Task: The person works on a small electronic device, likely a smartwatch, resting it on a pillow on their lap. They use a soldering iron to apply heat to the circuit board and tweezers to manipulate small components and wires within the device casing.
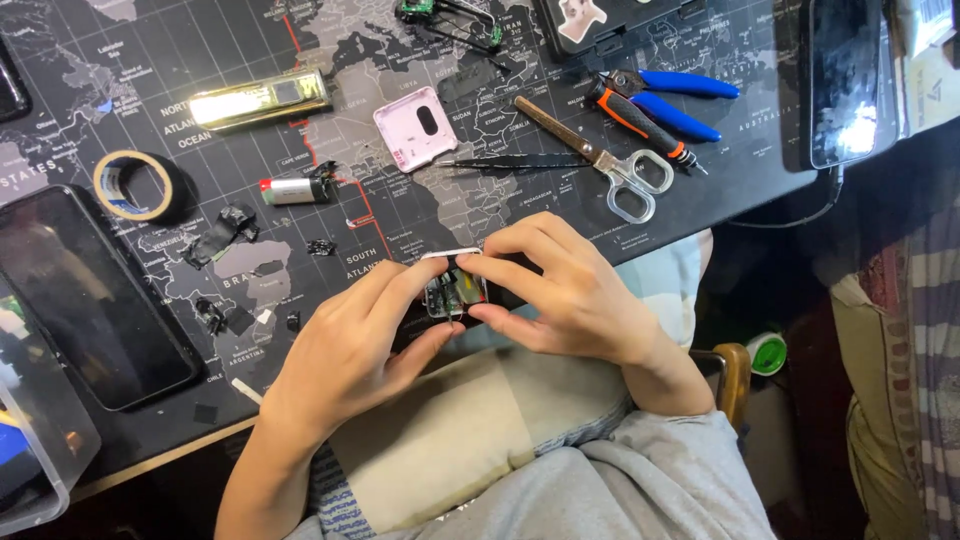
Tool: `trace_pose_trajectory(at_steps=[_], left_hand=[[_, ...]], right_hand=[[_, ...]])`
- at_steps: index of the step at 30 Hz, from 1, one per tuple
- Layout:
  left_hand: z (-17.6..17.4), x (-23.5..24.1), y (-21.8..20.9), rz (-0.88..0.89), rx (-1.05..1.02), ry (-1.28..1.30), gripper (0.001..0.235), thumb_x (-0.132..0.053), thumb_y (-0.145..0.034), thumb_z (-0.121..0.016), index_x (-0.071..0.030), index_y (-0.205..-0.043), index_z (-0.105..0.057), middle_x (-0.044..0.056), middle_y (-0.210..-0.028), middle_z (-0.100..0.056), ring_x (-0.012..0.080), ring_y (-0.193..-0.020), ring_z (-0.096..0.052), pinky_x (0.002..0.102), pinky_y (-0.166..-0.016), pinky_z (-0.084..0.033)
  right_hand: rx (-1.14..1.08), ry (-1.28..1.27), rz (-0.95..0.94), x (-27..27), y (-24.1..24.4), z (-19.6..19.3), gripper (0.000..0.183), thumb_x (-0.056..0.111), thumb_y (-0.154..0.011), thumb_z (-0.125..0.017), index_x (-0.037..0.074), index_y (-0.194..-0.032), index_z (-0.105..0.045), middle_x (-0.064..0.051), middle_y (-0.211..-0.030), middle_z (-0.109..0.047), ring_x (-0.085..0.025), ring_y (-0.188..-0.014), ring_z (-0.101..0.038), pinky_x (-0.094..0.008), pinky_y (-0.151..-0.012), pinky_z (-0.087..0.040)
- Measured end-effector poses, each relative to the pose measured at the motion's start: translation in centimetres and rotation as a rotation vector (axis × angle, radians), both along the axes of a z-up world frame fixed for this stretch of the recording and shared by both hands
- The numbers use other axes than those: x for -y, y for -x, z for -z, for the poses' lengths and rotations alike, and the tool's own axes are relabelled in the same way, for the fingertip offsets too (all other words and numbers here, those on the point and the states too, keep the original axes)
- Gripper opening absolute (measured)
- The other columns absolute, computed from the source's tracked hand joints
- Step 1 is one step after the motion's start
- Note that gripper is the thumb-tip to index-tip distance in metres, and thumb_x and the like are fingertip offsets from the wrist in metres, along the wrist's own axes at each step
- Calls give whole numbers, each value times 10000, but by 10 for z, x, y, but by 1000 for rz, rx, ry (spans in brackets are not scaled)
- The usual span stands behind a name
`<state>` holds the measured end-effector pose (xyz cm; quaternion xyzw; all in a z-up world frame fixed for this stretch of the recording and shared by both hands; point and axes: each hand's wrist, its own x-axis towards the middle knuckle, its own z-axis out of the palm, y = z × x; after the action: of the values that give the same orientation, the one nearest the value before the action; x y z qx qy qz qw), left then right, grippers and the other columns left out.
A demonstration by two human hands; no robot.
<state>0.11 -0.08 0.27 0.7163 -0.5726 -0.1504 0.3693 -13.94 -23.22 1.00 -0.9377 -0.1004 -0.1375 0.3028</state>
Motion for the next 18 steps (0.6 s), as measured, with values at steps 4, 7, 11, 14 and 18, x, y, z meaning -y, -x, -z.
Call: trace_pose_trajectory(at_steps=[4,7,11,14,18], left_hand=[[-1,0,1,-2,-2,-7,501,-260,-1090,-752,30,-1456,-568,141,-1106,-662,295,-895,-665,401,-799,-575],[0,0,1,-6,23,-2,517,-269,-1085,-770,30,-1457,-572,133,-1075,-652,292,-887,-659,409,-798,-575],[1,0,2,-2,27,-4,506,-259,-1079,-771,31,-1446,-577,136,-1073,-652,302,-883,-662,407,-801,-572],[2,0,3,-6,26,-8,495,-260,-1081,-762,29,-1439,-580,133,-1061,-646,301,-867,-659,409,-783,-572],[1,0,1,4,29,-4,504,-271,-1081,-765,31,-1438,-576,142,-1093,-669,306,-900,-676,409,-808,-575]], right_hand=[[-77,14,18,0,3,1,434,329,-1086,-789,29,-1387,-696,-151,-1217,-644,-330,-1034,-637,-439,-976,-558],[-179,-41,0,2,0,0,464,320,-1057,-811,40,-1396,-662,-148,-1257,-643,-335,-1105,-637,-452,-1029,-521],[-255,-117,-29,3,-6,-5,439,314,-1045,-802,18,-1322,-632,-164,-1227,-631,-338,-1088,-606,-444,-1002,-480],[-265,-106,-36,1,-6,-7,433,313,-1041,-799,15,-1296,-616,-165,-1236,-627,-340,-1089,-589,-444,-989,-458],[-265,-53,6,-1,-4,-5,438,336,-1025,-819,46,-1280,-611,-140,-1235,-620,-324,-1089,-571,-440,-946,-410]])
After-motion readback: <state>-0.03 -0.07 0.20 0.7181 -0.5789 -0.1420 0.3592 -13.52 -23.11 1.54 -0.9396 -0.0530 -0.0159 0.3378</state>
